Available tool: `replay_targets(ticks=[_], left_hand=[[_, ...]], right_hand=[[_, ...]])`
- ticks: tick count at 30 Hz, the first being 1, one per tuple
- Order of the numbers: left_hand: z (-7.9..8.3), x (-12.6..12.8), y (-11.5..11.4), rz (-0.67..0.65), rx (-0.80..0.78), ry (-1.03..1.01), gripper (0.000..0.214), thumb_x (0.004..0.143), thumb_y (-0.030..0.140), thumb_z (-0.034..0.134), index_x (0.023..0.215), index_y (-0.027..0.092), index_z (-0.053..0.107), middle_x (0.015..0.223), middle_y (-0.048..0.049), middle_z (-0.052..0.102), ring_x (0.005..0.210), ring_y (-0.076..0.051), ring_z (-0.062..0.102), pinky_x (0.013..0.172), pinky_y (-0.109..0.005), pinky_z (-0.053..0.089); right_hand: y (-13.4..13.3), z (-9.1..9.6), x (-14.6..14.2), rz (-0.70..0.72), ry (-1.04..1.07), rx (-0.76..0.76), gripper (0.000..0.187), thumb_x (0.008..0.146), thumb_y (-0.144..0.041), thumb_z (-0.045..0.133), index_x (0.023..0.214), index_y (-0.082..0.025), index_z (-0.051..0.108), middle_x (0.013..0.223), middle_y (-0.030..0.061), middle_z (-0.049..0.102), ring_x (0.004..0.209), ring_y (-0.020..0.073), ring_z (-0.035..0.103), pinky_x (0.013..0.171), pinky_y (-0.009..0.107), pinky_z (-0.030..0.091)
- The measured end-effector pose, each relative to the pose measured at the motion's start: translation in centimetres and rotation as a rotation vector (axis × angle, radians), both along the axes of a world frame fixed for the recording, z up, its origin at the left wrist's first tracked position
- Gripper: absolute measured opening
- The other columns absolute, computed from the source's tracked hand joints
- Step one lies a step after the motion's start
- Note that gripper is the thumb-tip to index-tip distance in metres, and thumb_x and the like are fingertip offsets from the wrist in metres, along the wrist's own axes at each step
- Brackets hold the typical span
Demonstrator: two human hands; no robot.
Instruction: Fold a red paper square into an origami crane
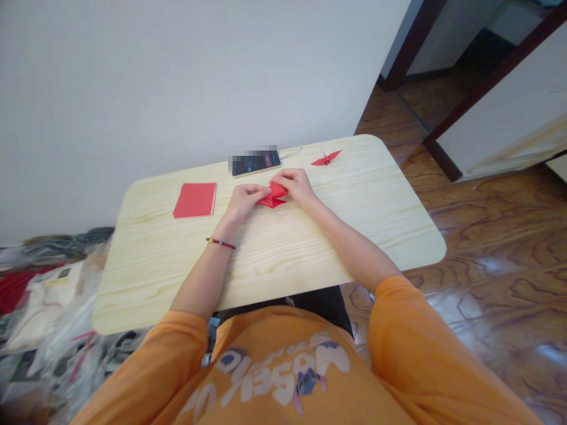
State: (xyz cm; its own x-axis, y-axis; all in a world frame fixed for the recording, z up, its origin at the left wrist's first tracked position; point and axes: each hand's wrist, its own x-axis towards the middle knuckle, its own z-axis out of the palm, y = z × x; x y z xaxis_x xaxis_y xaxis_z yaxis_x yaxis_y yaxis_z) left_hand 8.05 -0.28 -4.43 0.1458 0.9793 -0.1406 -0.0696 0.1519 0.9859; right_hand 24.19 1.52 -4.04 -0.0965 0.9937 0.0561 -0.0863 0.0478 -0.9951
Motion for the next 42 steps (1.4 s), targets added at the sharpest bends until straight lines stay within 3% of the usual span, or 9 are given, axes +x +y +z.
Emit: replay_targets(ticks=[6, 15, 19, 22, 30, 42], left_hand=[[-0.2, -0.1, 0.1, -0.009, 0.006, 0.024, 0.026, 0.053, 0.034, 0.081, 0.067, 0.013, 0.074, 0.068, -0.0054, 0.072, 0.061, -0.014, 0.062, 0.068, -0.028, 0.049], [-0.2, -0.3, 0.2, 0.003, 0.0, -0.015, 0.034, 0.054, 0.041, 0.083, 0.071, 0.014, 0.073, 0.069, -0.0041, 0.071, 0.062, -0.012, 0.06, 0.066, -0.025, 0.047], [0.3, -0.2, 0.2, 0.007, 0.008, 0.021, 0.04, 0.059, 0.054, 0.078, 0.064, 0.016, 0.069, 0.051, 0.0019, 0.058, 0.045, -0.007, 0.043, 0.047, -0.022, 0.032], [0.5, -0.3, 0.1, 0.017, 0.022, 0.037, 0.045, 0.057, 0.059, 0.078, 0.06, 0.016, 0.067, 0.044, 0.0039, 0.048, 0.042, -0.005, 0.033, 0.044, -0.023, 0.023], [0.5, -0.5, 0.1, 0.003, -0.025, 0.032, 0.047, 0.049, 0.058, 0.082, 0.066, 0.016, 0.072, 0.059, -0.001, 0.063, 0.045, -0.005, 0.034, 0.045, -0.023, 0.021], [0.6, -0.5, 0.1, 0.021, -0.037, 0.022, 0.042, 0.046, 0.051, 0.085, 0.064, 0.016, 0.072, 0.06, -0.0019, 0.065, 0.047, -0.005, 0.036, 0.046, -0.023, 0.024]], right_hand=[[0.0, 0.5, 0.1, -0.049, 0.035, -0.068, 0.019, 0.072, -0.031, 0.06, 0.063, -0.015, 0.067, 0.058, 0.0006, 0.06, 0.052, 0.0088, 0.049, 0.045, 0.02, 0.032], [-0.3, 0.8, -0.1, -0.01, -0.061, -0.013, 0.023, 0.066, -0.038, 0.072, 0.063, -0.017, 0.062, 0.054, -0.002, 0.058, 0.046, 0.0078, 0.042, 0.045, 0.023, 0.033], [-0.4, 0.8, -0.2, 0.022, -0.078, 0.012, 0.027, 0.067, -0.042, 0.072, 0.065, -0.017, 0.062, 0.052, -0.0029, 0.055, 0.044, 0.0075, 0.041, 0.044, 0.023, 0.033], [-0.6, 0.8, -0.3, 0.05, -0.092, 0.027, 0.028, 0.066, -0.044, 0.073, 0.065, -0.017, 0.063, 0.051, -0.0034, 0.055, 0.043, 0.0072, 0.04, 0.043, 0.023, 0.031], [-0.8, 0.7, -0.4, 0.01, -0.086, 0.029, 0.028, 0.06, -0.043, 0.076, 0.065, -0.017, 0.067, 0.056, -0.0004, 0.062, 0.05, 0.01, 0.049, 0.047, 0.024, 0.037], [-1.0, 1.1, -0.6, -0.005, -0.085, 0.003, 0.028, 0.058, -0.043, 0.077, 0.062, -0.017, 0.066, 0.056, 0.0002, 0.064, 0.051, 0.0105, 0.051, 0.047, 0.024, 0.038]])
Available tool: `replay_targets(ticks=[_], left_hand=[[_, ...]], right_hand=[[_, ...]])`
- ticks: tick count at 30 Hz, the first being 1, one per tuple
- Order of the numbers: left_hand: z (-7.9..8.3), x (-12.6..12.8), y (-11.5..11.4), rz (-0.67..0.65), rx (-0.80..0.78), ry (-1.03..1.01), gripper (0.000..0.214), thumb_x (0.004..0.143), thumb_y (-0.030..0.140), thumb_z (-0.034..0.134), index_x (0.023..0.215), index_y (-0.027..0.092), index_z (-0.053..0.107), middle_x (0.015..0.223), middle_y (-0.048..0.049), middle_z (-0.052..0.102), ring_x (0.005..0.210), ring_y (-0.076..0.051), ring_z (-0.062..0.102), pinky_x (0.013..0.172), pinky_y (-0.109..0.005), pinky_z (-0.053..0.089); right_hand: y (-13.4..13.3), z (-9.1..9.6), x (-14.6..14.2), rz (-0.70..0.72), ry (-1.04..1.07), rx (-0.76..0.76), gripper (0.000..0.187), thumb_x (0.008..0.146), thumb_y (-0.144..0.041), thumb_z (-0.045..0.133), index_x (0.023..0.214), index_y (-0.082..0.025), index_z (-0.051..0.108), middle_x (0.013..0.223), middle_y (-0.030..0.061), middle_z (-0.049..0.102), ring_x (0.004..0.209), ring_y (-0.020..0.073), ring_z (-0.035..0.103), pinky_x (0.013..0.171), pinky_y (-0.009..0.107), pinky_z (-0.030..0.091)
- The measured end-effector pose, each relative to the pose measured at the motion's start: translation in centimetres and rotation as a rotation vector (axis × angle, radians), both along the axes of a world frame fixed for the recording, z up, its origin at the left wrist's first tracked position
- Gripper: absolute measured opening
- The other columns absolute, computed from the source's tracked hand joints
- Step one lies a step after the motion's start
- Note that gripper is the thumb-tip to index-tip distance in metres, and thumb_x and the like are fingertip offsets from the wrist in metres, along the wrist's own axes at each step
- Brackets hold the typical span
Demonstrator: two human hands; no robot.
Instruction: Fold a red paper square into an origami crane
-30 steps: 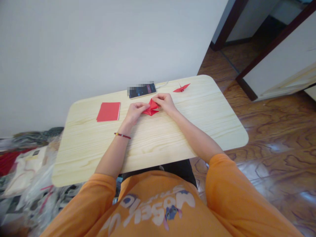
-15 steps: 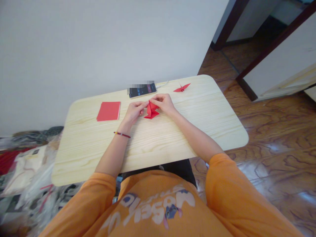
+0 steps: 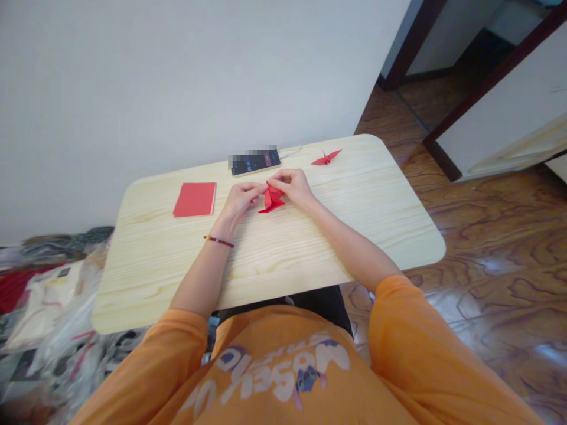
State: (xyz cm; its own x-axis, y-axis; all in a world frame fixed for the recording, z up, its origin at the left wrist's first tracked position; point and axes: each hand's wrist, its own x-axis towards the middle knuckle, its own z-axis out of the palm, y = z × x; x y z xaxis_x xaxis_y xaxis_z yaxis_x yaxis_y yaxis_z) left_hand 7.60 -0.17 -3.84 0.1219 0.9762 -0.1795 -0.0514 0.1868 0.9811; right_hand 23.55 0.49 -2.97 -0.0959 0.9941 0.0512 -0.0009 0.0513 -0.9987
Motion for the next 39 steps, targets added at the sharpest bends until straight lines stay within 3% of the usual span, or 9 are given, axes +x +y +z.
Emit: replay_targets(ticks=[9, 16, 25, 33, 39], left_hand=[[0.07, 0.15, -0.06, 0.022, 0.02, -0.011, 0.037, 0.048, 0.048, 0.084, 0.062, 0.016, 0.071, 0.056, -0.0003, 0.062, 0.047, -0.005, 0.037, 0.045, -0.022, 0.025], [0.05, 0.31, -0.21, 0.012, 0.033, 0.031, 0.032, 0.052, 0.043, 0.084, 0.063, 0.015, 0.071, 0.061, -0.0018, 0.065, 0.052, -0.007, 0.046, 0.052, -0.023, 0.034], [-0.3, 0.22, -0.09, 0.011, 0.052, 0.028, 0.034, 0.05, 0.043, 0.085, 0.063, 0.015, 0.073, 0.059, -0.002, 0.066, 0.05, -0.007, 0.046, 0.05, -0.022, 0.035], [-0.05, 0.3, -0.2, 0.033, 0.034, 0.051, 0.032, 0.05, 0.041, 0.085, 0.063, 0.014, 0.072, 0.059, -0.0024, 0.065, 0.051, -0.008, 0.046, 0.052, -0.024, 0.034], [-0.24, 0.24, -0.14, 0.014, 0.053, 0.059, 0.036, 0.049, 0.043, 0.085, 0.064, 0.013, 0.072, 0.059, -0.0019, 0.065, 0.05, -0.006, 0.043, 0.051, -0.022, 0.033]], right_hand=[[-0.13, 0.14, -0.07, 0.002, 0.021, -0.01, 0.028, 0.058, -0.043, 0.077, 0.062, -0.018, 0.066, 0.057, 0.0, 0.063, 0.053, 0.0105, 0.051, 0.048, 0.023, 0.039], [0.02, -0.05, 0.01, 0.027, 0.004, -0.014, 0.027, 0.063, -0.042, 0.077, 0.063, -0.018, 0.065, 0.061, 0.0005, 0.065, 0.057, 0.0112, 0.054, 0.056, 0.025, 0.044], [0.34, -0.44, 0.13, 0.071, -0.018, -0.01, 0.026, 0.063, -0.042, 0.075, 0.063, -0.017, 0.067, 0.06, -0.0003, 0.064, 0.057, 0.0107, 0.051, 0.055, 0.024, 0.04], [0.36, -0.58, 0.32, 0.131, -0.009, -0.031, 0.037, 0.07, -0.053, 0.069, 0.067, -0.016, 0.065, 0.052, -0.0023, 0.055, 0.048, 0.0083, 0.041, 0.047, 0.024, 0.03], [0.44, -0.84, 0.25, 0.145, -0.017, -0.028, 0.034, 0.064, -0.048, 0.076, 0.066, -0.017, 0.063, 0.052, -0.0035, 0.053, 0.046, 0.0071, 0.039, 0.045, 0.023, 0.028]])
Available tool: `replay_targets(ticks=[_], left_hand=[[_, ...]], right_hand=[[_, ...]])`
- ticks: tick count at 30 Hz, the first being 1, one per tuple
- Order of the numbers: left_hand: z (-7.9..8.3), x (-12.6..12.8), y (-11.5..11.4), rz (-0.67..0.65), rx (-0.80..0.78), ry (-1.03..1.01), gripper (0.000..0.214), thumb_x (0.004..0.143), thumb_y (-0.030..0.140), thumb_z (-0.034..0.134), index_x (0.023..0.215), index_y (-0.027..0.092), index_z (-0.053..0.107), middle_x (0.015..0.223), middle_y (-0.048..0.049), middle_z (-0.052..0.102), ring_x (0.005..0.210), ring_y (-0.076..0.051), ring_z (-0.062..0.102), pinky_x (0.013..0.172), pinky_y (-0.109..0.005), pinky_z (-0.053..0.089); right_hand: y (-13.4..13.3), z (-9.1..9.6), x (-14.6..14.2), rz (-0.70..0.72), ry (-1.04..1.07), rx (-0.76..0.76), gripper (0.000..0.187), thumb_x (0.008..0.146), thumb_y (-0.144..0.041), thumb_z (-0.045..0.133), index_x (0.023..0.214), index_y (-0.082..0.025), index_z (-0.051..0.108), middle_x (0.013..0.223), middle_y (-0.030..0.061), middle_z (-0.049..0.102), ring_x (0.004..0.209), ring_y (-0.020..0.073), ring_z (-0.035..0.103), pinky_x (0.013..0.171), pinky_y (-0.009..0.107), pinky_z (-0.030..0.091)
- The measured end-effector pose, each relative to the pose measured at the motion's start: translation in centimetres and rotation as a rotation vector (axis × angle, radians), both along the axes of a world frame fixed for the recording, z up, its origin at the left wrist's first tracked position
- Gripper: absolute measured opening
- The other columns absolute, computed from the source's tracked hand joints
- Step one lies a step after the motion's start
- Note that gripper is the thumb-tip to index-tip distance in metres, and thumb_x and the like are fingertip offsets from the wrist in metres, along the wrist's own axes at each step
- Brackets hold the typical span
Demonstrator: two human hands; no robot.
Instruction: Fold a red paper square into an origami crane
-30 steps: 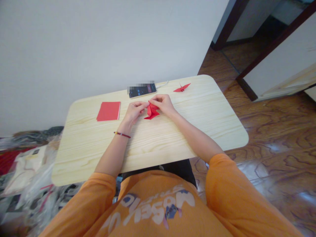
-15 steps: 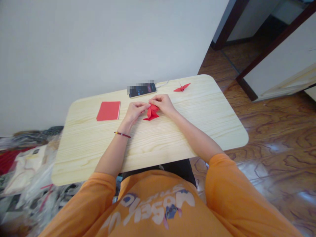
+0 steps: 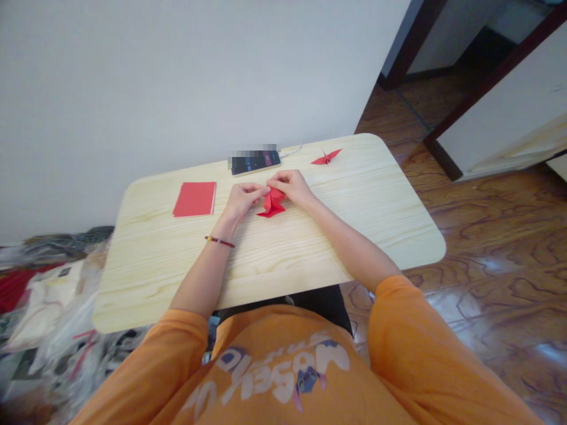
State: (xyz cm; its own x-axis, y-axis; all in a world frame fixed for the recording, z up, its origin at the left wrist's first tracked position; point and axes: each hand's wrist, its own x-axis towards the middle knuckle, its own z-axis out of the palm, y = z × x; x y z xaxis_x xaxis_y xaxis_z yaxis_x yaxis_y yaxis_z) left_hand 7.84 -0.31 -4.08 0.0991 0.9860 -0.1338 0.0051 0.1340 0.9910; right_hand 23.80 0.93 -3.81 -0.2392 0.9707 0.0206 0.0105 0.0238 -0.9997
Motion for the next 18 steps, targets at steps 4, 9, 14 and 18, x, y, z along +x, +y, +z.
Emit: replay_targets(ticks=[4, 9, 14, 18], left_hand=[[0.13, 0.0, -0.03, -0.004, -0.033, 0.016, 0.037, 0.05, 0.045, 0.084, 0.065, 0.013, 0.073, 0.055, -0.0004, 0.062, 0.047, -0.004, 0.038, 0.048, -0.021, 0.028], [0.31, 0.08, -0.15, -0.037, -0.04, 0.019, 0.035, 0.051, 0.044, 0.084, 0.062, 0.013, 0.072, 0.057, -0.0018, 0.064, 0.049, -0.005, 0.041, 0.049, -0.021, 0.032], [0.4, 0.06, -0.18, -0.037, -0.037, 0.004, 0.032, 0.051, 0.041, 0.084, 0.062, 0.013, 0.072, 0.057, -0.0018, 0.064, 0.05, -0.006, 0.044, 0.051, -0.021, 0.034], [0.47, 0.06, -0.13, -0.042, -0.04, -0.01, 0.03, 0.051, 0.038, 0.084, 0.062, 0.013, 0.072, 0.058, -0.0022, 0.065, 0.05, -0.006, 0.046, 0.052, -0.021, 0.035]], right_hand=[[0.22, -0.05, -0.01, -0.049, 0.015, 0.054, 0.032, 0.065, -0.045, 0.076, 0.065, -0.017, 0.061, 0.059, -0.0015, 0.058, 0.053, 0.0085, 0.047, 0.05, 0.022, 0.037], [0.58, -0.05, 0.23, -0.135, 0.008, 0.072, 0.033, 0.065, -0.048, 0.076, 0.065, -0.018, 0.061, 0.061, 0.0, 0.062, 0.056, 0.0105, 0.053, 0.055, 0.024, 0.043], [0.61, -0.2, 0.18, -0.141, 0.049, 0.07, 0.035, 0.062, -0.05, 0.077, 0.066, -0.018, 0.062, 0.062, 0.0, 0.063, 0.055, 0.0099, 0.053, 0.054, 0.023, 0.043], [0.53, -0.12, 0.16, -0.151, 0.034, 0.081, 0.035, 0.062, -0.049, 0.077, 0.067, -0.018, 0.063, 0.062, 0.0005, 0.063, 0.056, 0.0107, 0.054, 0.054, 0.024, 0.044]])
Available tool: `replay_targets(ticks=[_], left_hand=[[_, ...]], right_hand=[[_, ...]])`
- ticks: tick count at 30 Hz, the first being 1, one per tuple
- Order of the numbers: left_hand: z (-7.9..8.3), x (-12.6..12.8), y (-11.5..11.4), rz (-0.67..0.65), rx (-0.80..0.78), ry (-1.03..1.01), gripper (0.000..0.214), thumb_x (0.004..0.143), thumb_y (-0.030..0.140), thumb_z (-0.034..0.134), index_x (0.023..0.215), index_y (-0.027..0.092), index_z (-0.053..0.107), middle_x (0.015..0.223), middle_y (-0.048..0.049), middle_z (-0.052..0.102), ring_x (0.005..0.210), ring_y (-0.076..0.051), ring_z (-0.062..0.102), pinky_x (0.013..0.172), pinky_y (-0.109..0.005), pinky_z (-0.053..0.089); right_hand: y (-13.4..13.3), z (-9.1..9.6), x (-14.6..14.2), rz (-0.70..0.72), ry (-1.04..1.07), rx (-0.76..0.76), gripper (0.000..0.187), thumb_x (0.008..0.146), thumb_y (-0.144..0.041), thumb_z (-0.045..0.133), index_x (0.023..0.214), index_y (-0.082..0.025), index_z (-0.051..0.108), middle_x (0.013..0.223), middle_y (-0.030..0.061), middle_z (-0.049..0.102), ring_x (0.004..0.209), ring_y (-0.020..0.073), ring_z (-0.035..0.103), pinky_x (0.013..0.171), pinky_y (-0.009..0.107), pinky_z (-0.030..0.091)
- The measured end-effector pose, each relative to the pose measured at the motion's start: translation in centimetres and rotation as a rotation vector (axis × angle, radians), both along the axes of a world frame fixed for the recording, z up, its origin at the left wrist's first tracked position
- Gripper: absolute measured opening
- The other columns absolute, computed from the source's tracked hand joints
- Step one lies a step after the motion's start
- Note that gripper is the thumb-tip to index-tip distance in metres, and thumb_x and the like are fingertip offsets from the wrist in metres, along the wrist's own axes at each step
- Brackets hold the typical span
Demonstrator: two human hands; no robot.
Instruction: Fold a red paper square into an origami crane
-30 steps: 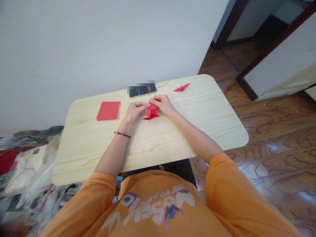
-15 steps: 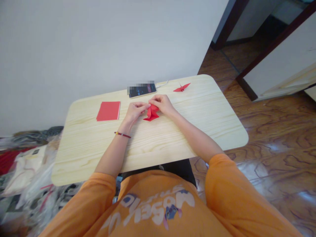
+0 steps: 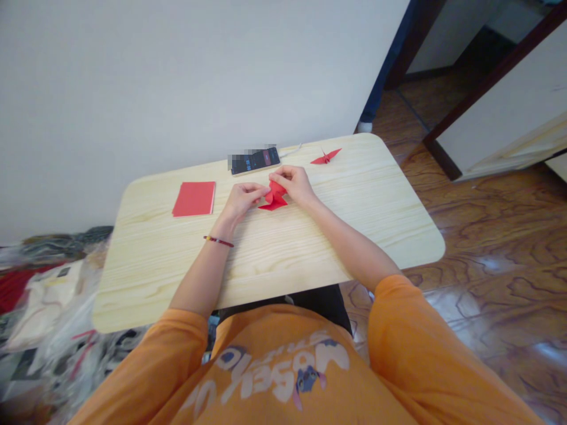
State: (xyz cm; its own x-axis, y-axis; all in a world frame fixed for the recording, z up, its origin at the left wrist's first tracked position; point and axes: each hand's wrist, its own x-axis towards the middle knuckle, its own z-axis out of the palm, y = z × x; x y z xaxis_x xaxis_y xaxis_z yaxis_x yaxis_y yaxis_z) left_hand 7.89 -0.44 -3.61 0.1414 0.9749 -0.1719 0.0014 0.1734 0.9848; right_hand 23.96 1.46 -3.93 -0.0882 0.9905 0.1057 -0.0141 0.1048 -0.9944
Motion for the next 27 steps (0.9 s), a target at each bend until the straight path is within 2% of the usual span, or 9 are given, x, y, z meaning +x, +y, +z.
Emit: replay_targets(ticks=[12, 20, 27], left_hand=[[0.06, -0.17, -0.11, -0.022, -0.042, 0.023, 0.028, 0.051, 0.033, 0.083, 0.069, 0.013, 0.074, 0.063, -0.0044, 0.07, 0.052, -0.007, 0.051, 0.053, -0.022, 0.039], [-0.18, -0.29, -0.05, 0.002, -0.025, 0.009, 0.026, 0.051, 0.031, 0.083, 0.068, 0.013, 0.073, 0.061, -0.0034, 0.069, 0.052, -0.007, 0.052, 0.054, -0.022, 0.041], [-0.2, -0.25, -0.06, -0.013, -0.019, -0.004, 0.024, 0.052, 0.029, 0.082, 0.068, 0.013, 0.073, 0.062, -0.0035, 0.07, 0.055, -0.009, 0.057, 0.058, -0.023, 0.045]], right_hand=[[-0.15, 0.41, -0.05, -0.022, 0.005, 0.004, 0.032, 0.061, -0.045, 0.077, 0.063, -0.017, 0.062, 0.061, 0.0002, 0.063, 0.056, 0.011, 0.053, 0.054, 0.024, 0.043], [-0.39, 0.3, 0.07, 0.083, 0.0, -0.099, 0.032, 0.054, -0.042, 0.082, 0.065, -0.016, 0.065, 0.061, 0.0011, 0.065, 0.057, 0.012, 0.056, 0.054, 0.025, 0.045], [-0.3, 0.15, 0.15, 0.082, -0.018, -0.065, 0.03, 0.057, -0.042, 0.079, 0.064, -0.017, 0.064, 0.061, 0.0004, 0.064, 0.057, 0.012, 0.055, 0.056, 0.025, 0.044]])
